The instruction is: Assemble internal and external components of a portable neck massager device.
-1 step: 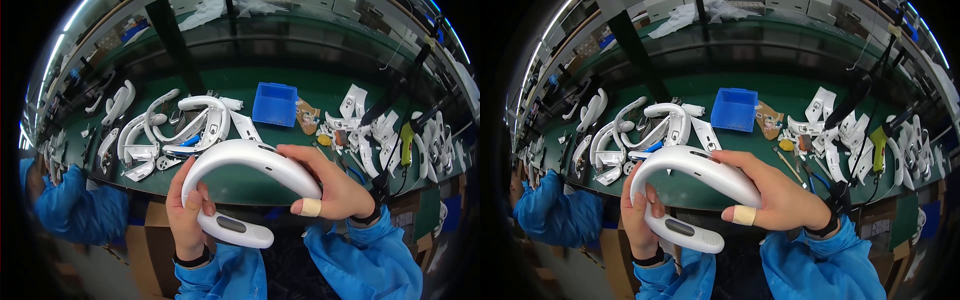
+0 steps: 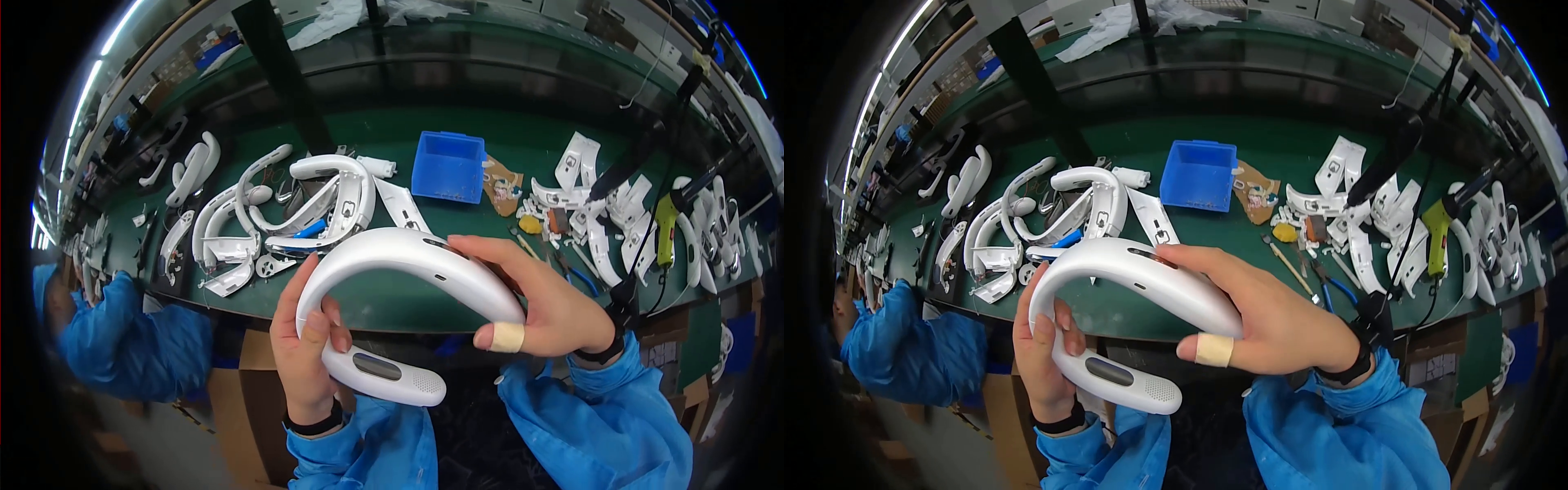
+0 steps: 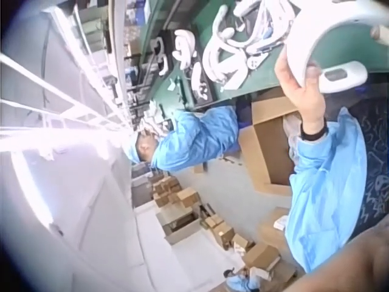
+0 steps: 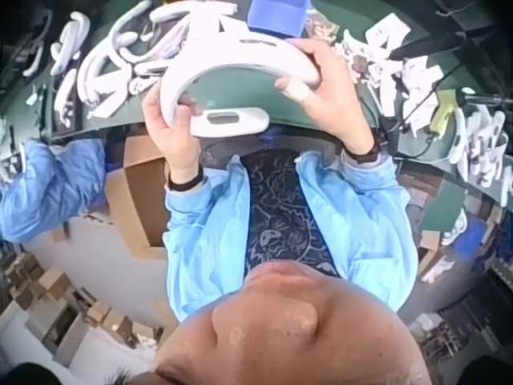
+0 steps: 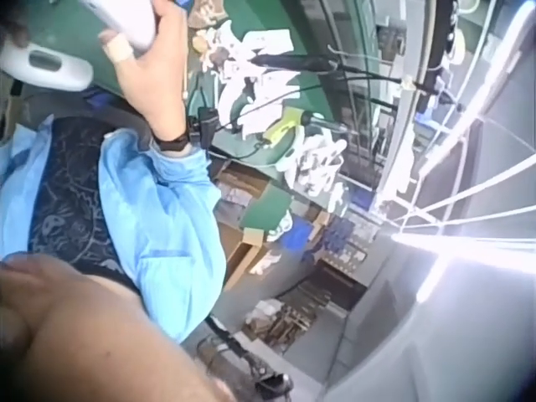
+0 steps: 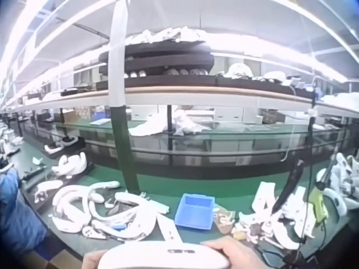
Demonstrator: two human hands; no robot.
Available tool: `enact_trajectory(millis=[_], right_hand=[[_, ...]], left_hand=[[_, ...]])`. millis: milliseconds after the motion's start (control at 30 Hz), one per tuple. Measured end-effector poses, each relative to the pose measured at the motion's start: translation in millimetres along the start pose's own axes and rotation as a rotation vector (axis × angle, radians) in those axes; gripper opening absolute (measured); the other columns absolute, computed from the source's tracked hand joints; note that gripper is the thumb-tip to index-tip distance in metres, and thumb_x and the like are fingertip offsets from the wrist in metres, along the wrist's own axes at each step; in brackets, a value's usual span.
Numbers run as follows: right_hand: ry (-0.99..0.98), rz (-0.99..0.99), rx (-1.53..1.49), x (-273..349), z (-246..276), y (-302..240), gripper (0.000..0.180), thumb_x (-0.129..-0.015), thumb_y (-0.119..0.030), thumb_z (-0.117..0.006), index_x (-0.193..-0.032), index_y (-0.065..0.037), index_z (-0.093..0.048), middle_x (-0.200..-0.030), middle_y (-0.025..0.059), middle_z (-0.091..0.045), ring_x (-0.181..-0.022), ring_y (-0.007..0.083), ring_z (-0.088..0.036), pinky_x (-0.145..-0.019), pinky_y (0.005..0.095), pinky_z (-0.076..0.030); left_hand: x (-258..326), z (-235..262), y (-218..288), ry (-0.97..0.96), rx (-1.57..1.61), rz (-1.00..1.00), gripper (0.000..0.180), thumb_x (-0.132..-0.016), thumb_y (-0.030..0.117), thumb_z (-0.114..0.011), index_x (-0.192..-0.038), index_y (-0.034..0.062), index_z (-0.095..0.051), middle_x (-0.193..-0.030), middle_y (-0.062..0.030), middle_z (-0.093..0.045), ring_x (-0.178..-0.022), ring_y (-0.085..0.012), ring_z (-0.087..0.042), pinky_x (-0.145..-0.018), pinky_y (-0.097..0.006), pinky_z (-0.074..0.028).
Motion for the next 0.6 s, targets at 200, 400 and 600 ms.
enact_trajectory(millis=[200, 400, 600], right_hand=[[-0.009, -0.044, -0.118, -1, -7, 5, 0.066, -0.092, -0.018, -0.07, -0.15, -0.004, -0.043, -0.139, 0.0197, -0.054, -0.121, 0.03, -0.059, -0.102, 0.0396, -0.046], [0.041, -0.072, -0.261, 6, -18, 16, 0.063, -0.091, -0.016, -0.069, -0.148, -0.003, -0.046, -0.132, 0.0162, -0.056, -0.111, 0.0254, -0.059, -0.096, 0.035, -0.046], [0.146, -0.221, -0.319, 28, -17, 20, 0.063, -0.094, -0.019, -0.069, -0.148, -0.001, -0.044, -0.125, 0.0126, -0.057, -0.099, 0.0182, -0.058, -0.088, 0.0311, -0.048]], left_hand=[[-3, -1, 0, -0.031, -0.052, 0.027, 0.076, -0.095, 0.039, -0.073, -0.153, 0.0012, -0.042, -0.088, -0.0045, -0.058, -0.058, -0.0049, -0.053, -0.049, -0.018, -0.042], [7, 3, 7, -0.02, -0.063, 0.077, 0.073, -0.092, 0.036, -0.076, -0.149, -0.0006, -0.048, -0.087, -0.0033, -0.062, -0.062, -0.0047, -0.054, -0.055, -0.018, -0.043], [7, -7, 4, -0.085, -0.089, 0.175, 0.069, -0.093, 0.035, -0.076, -0.148, 0.0025, -0.051, -0.086, -0.0025, -0.061, -0.06, -0.0045, -0.053, -0.056, -0.017, -0.043]])
Point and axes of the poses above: each hand's wrist, its own x-axis away from the middle knuckle, its own z-axis out of the back of the hand, y = z × x, the point moved 4 cm from there along -x, towards the middle knuckle
